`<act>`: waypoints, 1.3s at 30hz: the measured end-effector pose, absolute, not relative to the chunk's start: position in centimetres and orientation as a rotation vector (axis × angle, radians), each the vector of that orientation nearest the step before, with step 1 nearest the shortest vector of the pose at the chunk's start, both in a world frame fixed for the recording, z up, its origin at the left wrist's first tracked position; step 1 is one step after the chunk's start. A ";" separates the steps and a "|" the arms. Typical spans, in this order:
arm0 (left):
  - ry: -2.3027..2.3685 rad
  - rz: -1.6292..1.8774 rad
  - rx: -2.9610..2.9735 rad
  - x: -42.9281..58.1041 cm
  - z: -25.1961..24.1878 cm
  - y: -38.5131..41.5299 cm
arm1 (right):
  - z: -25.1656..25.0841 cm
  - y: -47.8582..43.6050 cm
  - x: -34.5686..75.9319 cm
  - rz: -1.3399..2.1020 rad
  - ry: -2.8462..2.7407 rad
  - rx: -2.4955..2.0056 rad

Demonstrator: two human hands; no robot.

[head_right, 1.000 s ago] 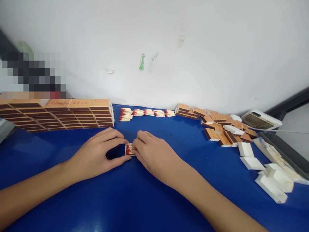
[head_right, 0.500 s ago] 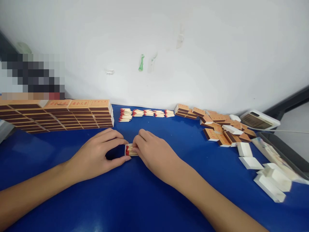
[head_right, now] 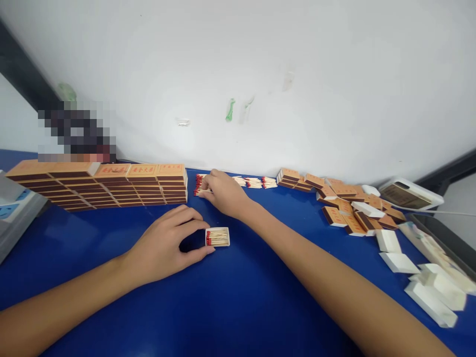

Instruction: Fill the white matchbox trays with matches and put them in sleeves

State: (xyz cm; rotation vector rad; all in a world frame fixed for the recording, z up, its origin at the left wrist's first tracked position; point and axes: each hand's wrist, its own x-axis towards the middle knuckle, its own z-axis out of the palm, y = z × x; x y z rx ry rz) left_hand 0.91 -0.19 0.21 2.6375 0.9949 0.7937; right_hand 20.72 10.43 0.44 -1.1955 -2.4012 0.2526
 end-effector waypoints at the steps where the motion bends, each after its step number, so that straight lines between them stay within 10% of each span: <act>1: 0.995 0.789 2.640 0.9 0.2 -0.2 | 0.3 10.5 20.6 0.260 -2.400 -1.198; 39: 0.962 0.815 2.689 0.9 0.3 0.0 | 2.7 0.3 31.4 0.454 -2.311 -1.499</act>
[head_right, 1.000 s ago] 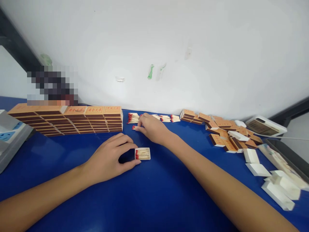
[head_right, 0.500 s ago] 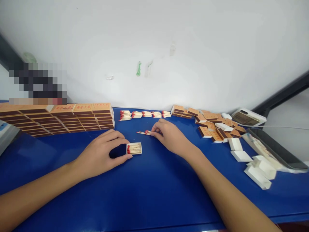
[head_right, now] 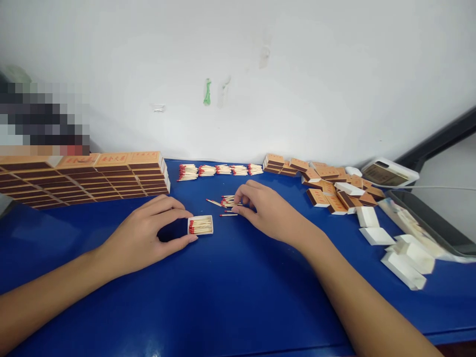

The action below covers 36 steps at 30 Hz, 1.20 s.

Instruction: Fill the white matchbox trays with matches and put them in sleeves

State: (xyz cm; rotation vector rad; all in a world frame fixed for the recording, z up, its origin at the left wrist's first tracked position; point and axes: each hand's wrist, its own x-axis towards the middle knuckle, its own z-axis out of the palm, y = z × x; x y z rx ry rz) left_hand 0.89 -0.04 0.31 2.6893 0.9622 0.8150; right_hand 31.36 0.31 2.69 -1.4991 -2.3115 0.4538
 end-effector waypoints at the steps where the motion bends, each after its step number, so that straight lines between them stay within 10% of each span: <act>1: 0.963 0.814 2.685 0.9 0.3 -0.1 | 2.8 0.1 31.2 0.486 -2.323 -1.498; 36: 0.929 0.820 2.698 1.1 0.3 -0.3 | 2.9 -2.8 26.0 0.549 -2.375 -1.300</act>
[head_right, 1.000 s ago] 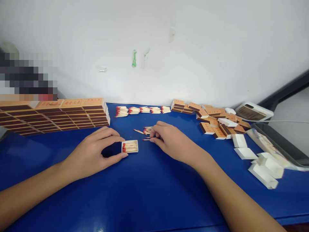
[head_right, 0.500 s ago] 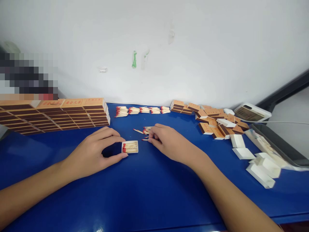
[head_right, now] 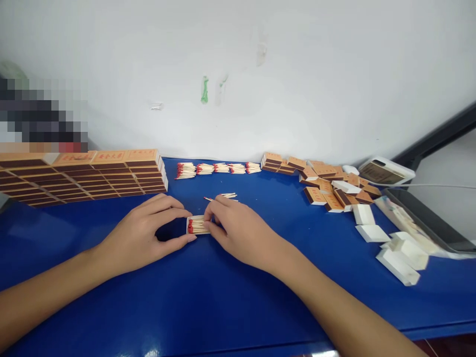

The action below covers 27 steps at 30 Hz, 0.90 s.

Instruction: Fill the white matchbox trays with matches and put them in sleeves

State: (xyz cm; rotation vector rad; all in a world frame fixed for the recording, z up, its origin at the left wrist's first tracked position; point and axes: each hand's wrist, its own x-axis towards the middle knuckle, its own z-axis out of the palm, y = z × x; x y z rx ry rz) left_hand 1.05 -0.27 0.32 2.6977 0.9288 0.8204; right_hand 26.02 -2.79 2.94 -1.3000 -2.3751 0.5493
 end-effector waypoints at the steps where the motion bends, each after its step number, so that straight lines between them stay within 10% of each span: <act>1: 0.929 0.825 2.700 1.1 0.4 -0.3 | 2.9 -2.6 26.5 0.541 -2.367 -1.300; 27: 0.913 0.836 2.701 1.0 0.3 -0.3 | 0.8 -0.1 26.7 0.104 -2.222 -1.290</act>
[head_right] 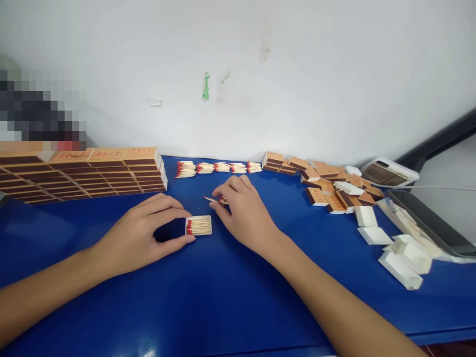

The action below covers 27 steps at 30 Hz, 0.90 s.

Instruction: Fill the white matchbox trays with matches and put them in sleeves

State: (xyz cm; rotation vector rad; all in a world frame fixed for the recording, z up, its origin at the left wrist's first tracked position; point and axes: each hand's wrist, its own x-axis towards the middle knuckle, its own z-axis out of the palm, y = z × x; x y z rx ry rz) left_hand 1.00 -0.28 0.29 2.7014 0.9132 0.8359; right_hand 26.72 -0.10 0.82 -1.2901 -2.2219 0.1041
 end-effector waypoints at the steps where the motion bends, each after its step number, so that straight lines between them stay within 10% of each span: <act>1: 0.913 0.836 2.703 1.0 0.3 -0.3 | 0.6 0.3 26.7 0.072 -2.232 -1.307; 27: 0.918 0.832 2.708 0.9 0.1 -0.3 | 1.6 -2.5 24.6 0.289 -2.316 -1.126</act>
